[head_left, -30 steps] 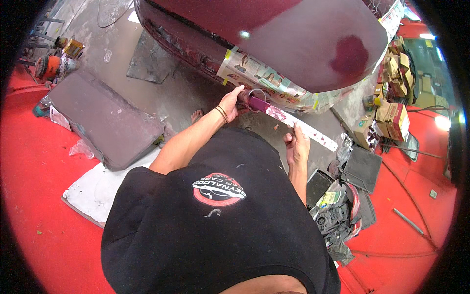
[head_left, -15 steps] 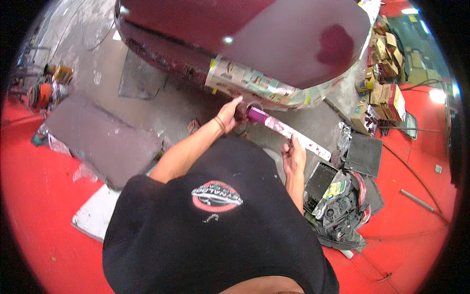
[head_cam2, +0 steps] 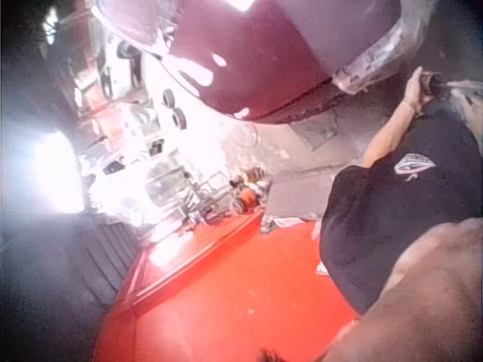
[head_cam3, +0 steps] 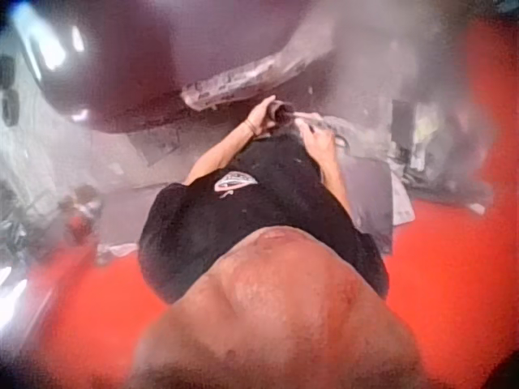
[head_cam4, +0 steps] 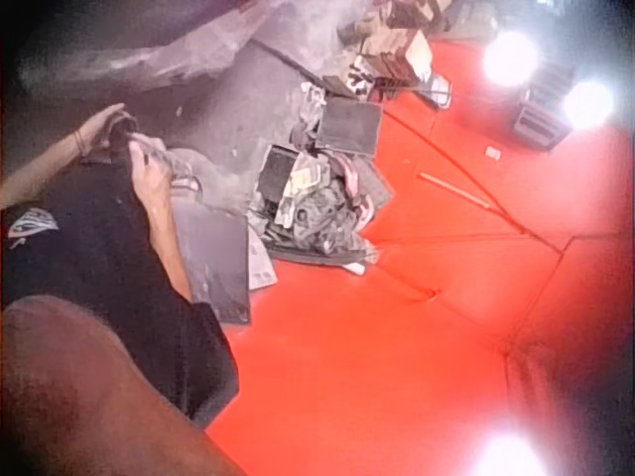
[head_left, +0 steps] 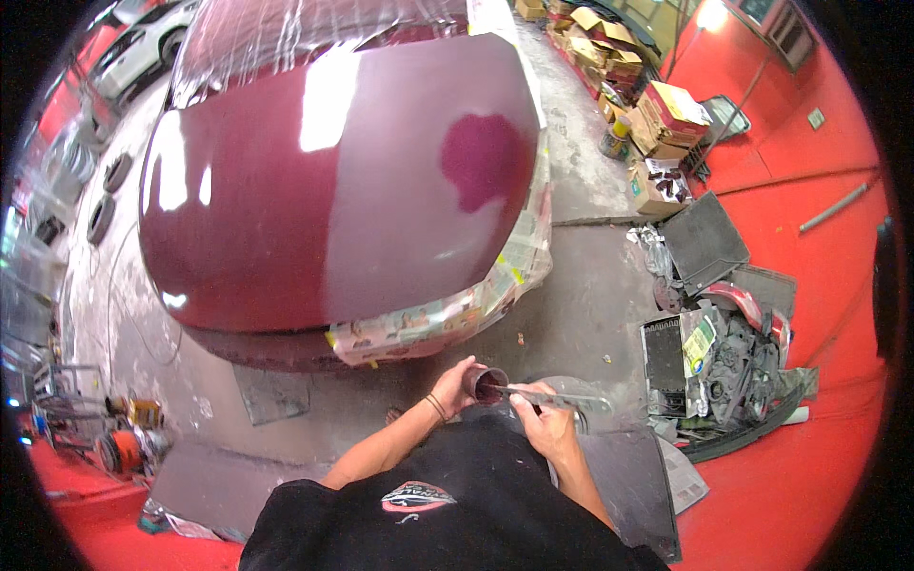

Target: The person pours dark paint from a can into a small cup, then uses a flat metal strip to stir and scrape the paint. They repeatedly dip the strip into the paint and check the color against a maroon car hood and door.

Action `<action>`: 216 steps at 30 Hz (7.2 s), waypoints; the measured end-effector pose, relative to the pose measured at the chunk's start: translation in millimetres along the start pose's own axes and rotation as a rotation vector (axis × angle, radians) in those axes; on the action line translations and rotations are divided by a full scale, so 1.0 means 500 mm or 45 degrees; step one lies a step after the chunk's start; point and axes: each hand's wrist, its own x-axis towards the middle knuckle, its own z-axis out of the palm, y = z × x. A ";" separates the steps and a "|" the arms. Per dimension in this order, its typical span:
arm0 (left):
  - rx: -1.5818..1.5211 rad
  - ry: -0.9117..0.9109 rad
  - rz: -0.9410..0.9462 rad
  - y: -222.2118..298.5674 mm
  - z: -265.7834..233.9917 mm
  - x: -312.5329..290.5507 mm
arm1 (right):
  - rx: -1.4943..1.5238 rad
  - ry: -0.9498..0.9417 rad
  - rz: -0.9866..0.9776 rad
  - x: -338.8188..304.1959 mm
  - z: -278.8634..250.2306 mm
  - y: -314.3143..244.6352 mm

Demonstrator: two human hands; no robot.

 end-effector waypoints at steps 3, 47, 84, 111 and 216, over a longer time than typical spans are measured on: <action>0.126 -0.078 -0.073 0.012 0.052 0.064 | 0.028 0.061 0.000 0.023 -0.070 0.030; -0.061 -0.588 -0.351 0.449 0.883 1.098 | -0.183 0.226 -0.104 1.010 -0.929 0.313; -1.281 0.181 1.752 0.259 1.140 1.108 | -0.307 -1.394 -2.023 1.443 -0.950 0.246; -1.284 0.440 1.913 -0.045 1.052 1.001 | -0.366 -1.801 -2.068 1.067 -0.893 0.305; -2.000 0.984 2.451 -0.284 0.769 0.460 | 0.171 -2.406 -2.449 0.529 -0.345 0.014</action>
